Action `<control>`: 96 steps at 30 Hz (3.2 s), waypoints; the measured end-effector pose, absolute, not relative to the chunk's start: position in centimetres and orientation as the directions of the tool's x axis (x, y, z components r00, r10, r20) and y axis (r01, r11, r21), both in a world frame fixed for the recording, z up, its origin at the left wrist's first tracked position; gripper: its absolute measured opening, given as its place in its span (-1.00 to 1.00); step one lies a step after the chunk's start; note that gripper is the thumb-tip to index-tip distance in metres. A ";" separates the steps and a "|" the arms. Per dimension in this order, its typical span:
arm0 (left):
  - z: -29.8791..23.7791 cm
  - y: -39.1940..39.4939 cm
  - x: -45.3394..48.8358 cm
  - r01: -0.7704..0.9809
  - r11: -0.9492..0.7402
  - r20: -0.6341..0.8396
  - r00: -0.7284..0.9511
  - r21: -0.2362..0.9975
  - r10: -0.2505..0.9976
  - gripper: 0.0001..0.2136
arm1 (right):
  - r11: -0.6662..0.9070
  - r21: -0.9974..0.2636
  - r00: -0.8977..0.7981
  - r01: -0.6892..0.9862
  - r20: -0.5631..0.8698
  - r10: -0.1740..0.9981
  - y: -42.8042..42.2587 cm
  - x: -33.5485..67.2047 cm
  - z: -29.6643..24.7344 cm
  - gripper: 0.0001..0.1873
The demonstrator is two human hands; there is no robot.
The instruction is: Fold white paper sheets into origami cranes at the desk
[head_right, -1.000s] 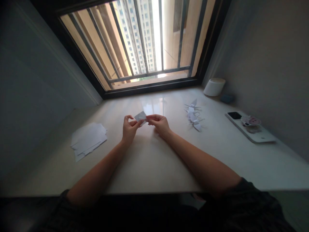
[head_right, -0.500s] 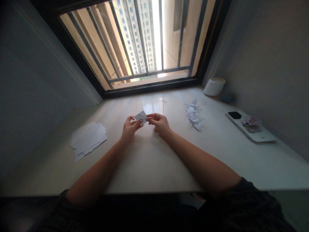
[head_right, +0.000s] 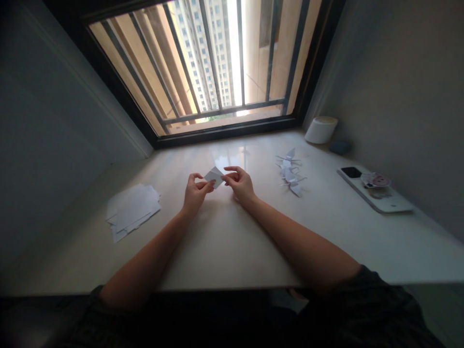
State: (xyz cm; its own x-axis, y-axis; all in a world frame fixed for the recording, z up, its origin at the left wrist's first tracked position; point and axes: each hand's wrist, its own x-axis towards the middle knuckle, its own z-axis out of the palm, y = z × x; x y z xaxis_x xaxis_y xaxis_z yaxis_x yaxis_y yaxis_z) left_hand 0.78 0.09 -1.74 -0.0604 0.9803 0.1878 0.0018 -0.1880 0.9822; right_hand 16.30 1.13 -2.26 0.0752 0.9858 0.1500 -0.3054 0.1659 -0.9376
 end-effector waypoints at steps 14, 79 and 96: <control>-1.6 -0.3 1.2 -0.047 -0.273 0.273 -0.017 0.961 0.962 -0.55 | 0.127 -0.926 -0.032 -0.357 0.148 0.988 1.1 16.4 -2.7 -0.34; -0.8 -0.4 0.5 0.095 -0.266 0.267 0.004 0.959 0.964 -0.52 | 0.461 -0.866 0.203 0.194 0.495 0.845 0.3 17.0 -1.7 -0.78; -0.7 0.2 0.2 -0.084 -0.274 0.277 0.022 0.958 0.961 -0.78 | 0.330 -0.935 -0.039 -0.129 0.337 0.941 0.9 16.8 -2.5 -0.66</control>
State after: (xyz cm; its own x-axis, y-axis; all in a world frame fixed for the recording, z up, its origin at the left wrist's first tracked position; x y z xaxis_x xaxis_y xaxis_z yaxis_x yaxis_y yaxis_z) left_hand 0.20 0.22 -0.66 0.0223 0.9606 0.2771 -0.0844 -0.2744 0.9579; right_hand 16.79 0.88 -2.50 -0.0394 0.9405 0.3374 -0.1285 0.3301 -0.9351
